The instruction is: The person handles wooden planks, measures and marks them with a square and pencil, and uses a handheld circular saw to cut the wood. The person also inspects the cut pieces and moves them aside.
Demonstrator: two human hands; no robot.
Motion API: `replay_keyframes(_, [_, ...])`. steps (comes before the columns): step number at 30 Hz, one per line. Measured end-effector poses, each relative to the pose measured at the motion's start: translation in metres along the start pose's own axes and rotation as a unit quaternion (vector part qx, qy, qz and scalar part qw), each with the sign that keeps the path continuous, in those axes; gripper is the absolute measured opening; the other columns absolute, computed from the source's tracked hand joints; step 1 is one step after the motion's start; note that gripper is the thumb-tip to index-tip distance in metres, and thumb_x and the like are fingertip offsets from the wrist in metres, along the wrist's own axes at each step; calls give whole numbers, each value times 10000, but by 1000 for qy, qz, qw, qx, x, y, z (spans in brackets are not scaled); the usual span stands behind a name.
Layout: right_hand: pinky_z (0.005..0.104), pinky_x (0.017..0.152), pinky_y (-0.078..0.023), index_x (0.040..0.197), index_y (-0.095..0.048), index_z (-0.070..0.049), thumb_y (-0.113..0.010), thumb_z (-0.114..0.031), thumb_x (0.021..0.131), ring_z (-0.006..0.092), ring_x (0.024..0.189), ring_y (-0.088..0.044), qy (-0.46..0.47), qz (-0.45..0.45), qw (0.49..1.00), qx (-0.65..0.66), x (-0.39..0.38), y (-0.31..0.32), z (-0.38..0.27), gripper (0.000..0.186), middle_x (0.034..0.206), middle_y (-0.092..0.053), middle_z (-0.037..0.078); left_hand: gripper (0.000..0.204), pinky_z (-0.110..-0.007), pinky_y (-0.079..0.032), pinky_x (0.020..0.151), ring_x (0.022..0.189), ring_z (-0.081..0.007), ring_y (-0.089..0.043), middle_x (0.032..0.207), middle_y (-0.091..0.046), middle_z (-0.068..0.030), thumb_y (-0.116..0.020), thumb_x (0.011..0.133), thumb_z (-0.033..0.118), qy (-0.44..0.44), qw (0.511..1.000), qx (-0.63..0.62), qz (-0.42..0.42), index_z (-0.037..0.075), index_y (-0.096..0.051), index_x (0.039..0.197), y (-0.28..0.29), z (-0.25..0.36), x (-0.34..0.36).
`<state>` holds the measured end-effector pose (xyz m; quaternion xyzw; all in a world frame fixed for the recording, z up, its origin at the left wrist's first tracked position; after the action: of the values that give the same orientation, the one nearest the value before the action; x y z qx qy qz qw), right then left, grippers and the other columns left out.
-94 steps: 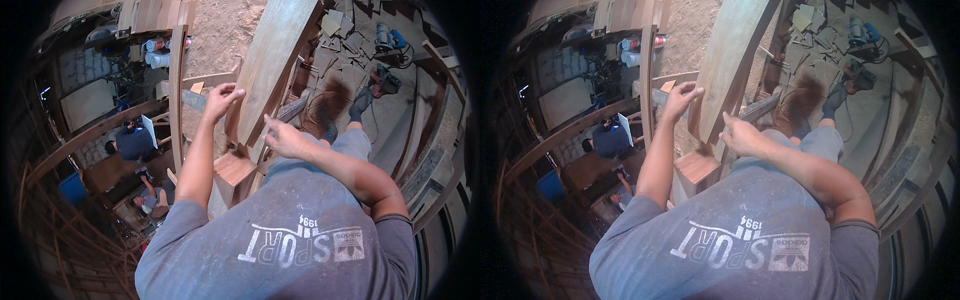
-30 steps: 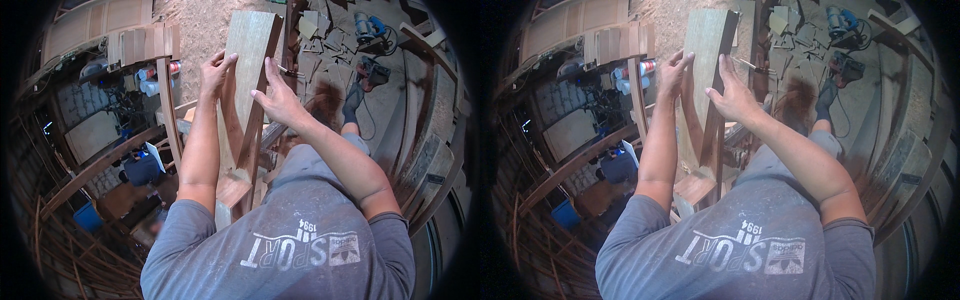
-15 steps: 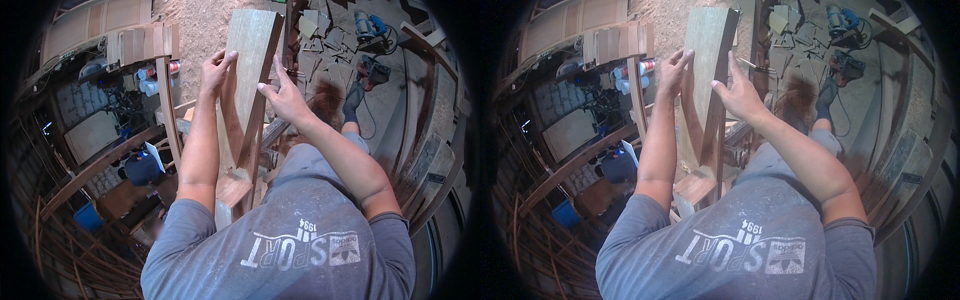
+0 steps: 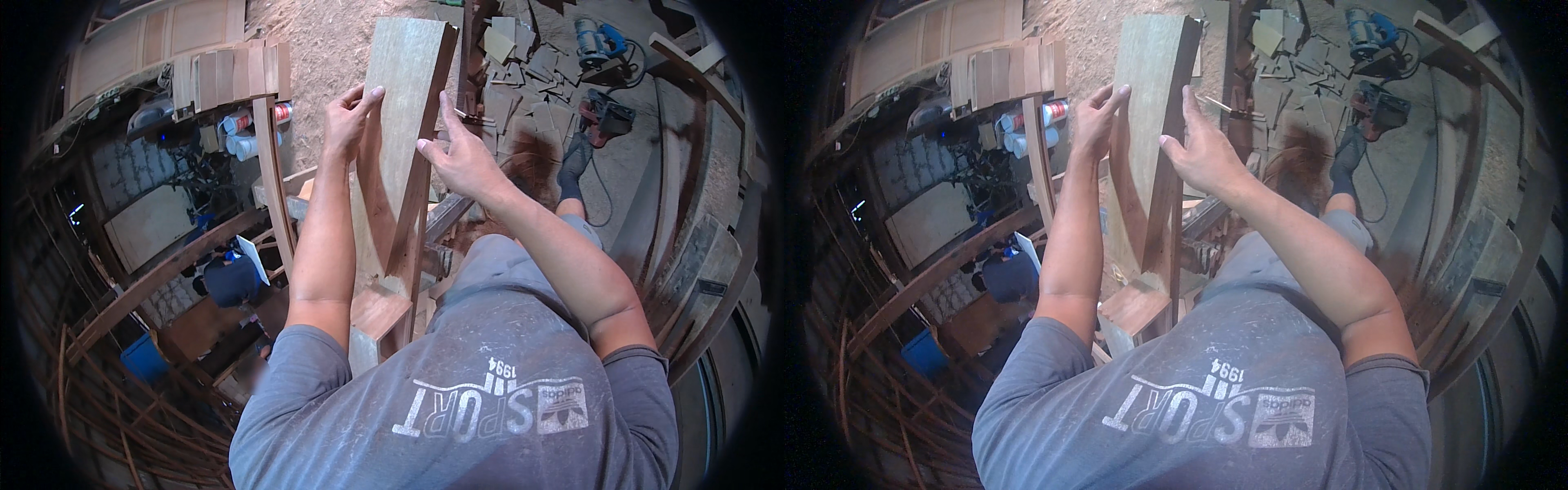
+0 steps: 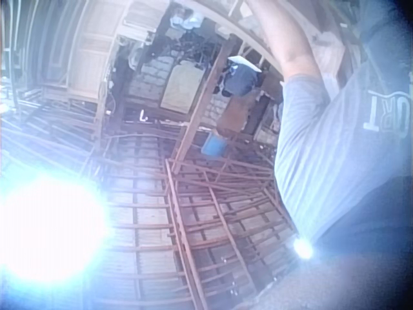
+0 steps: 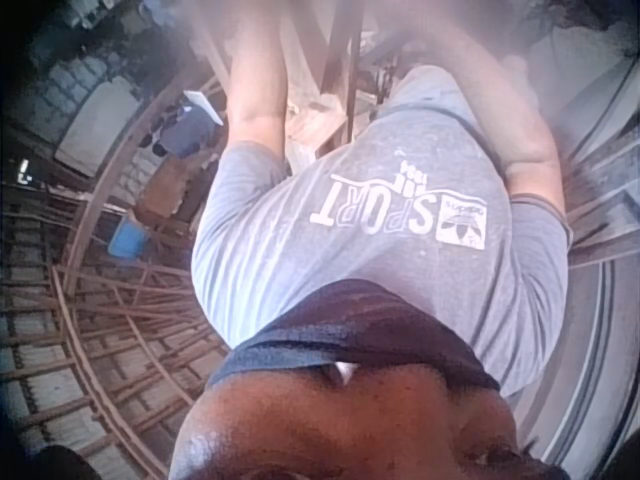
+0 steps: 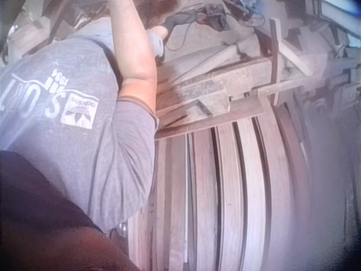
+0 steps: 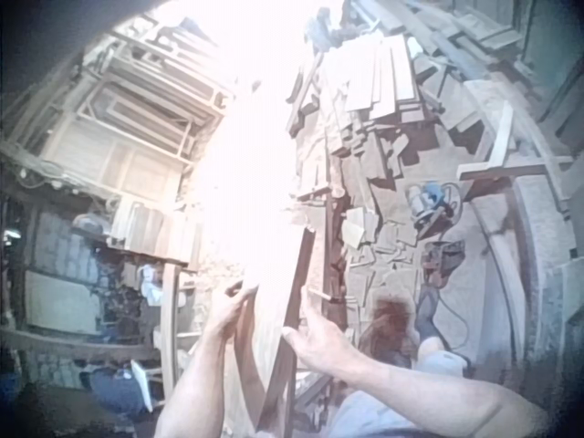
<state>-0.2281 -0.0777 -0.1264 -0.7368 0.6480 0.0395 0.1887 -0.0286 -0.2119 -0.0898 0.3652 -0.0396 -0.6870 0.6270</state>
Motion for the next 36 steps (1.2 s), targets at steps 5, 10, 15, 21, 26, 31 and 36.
replay_keyframes(5, [420, 1265, -378, 1725, -39, 38, -645, -298, 1070, 397, 1497, -504, 15, 1, 998, -68, 3, -1, 5, 954, 1697, -361, 339, 608, -344, -583, 918, 1105, -189, -718, 1285, -764, -126, -901, 931, 314, -6, 1000, -7, 4, -26, -716, 1400, 2, -7, 4])
replay_keyframes(10, [431, 1270, -381, 1734, -11, 13, -636, -322, 1082, 387, 1497, -535, 47, 25, 985, -161, 5, -2, 4, 963, 1674, -429, 313, 616, -347, -589, 918, 1106, -195, -722, 1281, -764, -135, -909, 925, 306, 8, 1000, -21, 15, -33, -712, 1401, 2, -9, 5])
replay_keyframes(15, [443, 1302, -333, 1728, 8, 27, -617, -338, 1092, 400, 1563, -441, -20, -46, 992, -117, 2, 2, -7, 963, 1692, -371, 344, 647, -363, -594, 936, 1115, -210, -727, 1295, -758, -147, -920, 913, 296, 6, 999, -35, 14, -47, -697, 1414, 3, -10, 5])
replay_keyframes(21, [441, 1348, -264, 1674, -57, 155, -633, -379, 1071, 443, 1619, -304, -18, -72, 988, -133, 1, 7, -18, 990, 1733, -200, 390, 649, -364, -591, 943, 1125, -213, -726, 1294, -759, -150, -925, 909, 283, 13, 999, -26, 24, -52, -696, 1415, 0, -2, 1])
replay_keyframes(26, [445, 1336, -282, 1704, -6, 84, -640, -420, 1075, 426, 1598, -362, -2, -64, 988, -140, 2, 8, -14, 1025, 1708, -293, 373, 628, -364, -591, 942, 1128, -212, -724, 1297, -758, -152, -922, 913, 287, 13, 999, -25, 23, -39, -709, 1406, 3, -7, 3])
replay_keyframes(31, [442, 1324, -298, 1720, 0, 52, -657, -450, 1070, 419, 1586, -392, 9, -57, 988, -145, 3, 7, -12, 1051, 1690, -344, 371, 625, -353, -586, 940, 1127, -197, -717, 1301, -760, -132, -921, 915, 298, 16, 999, -20, 22, -23, -714, 1410, 5, -9, 5])
replay_keyframes(36, [426, 1320, -311, 1687, -30, 133, -701, -440, 1025, 459, 1572, -399, 9, -71, 994, -86, 1, 18, -18, 1102, 1673, -323, 419, 604, -302, -567, 970, 1085, -165, -719, 1238, -783, -137, -922, 912, 252, -1, 999, -18, 37, -75, -715, 1376, 1, -5, 5])
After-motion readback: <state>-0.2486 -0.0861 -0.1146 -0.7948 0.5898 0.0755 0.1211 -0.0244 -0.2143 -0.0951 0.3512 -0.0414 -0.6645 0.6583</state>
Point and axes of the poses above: each hand's wrist, its own x-axis towards the middle knuckle, its own y-axis out of the back of the hand, z = x × y, the point moved 5 cm from there along x, towards the middle knuckle
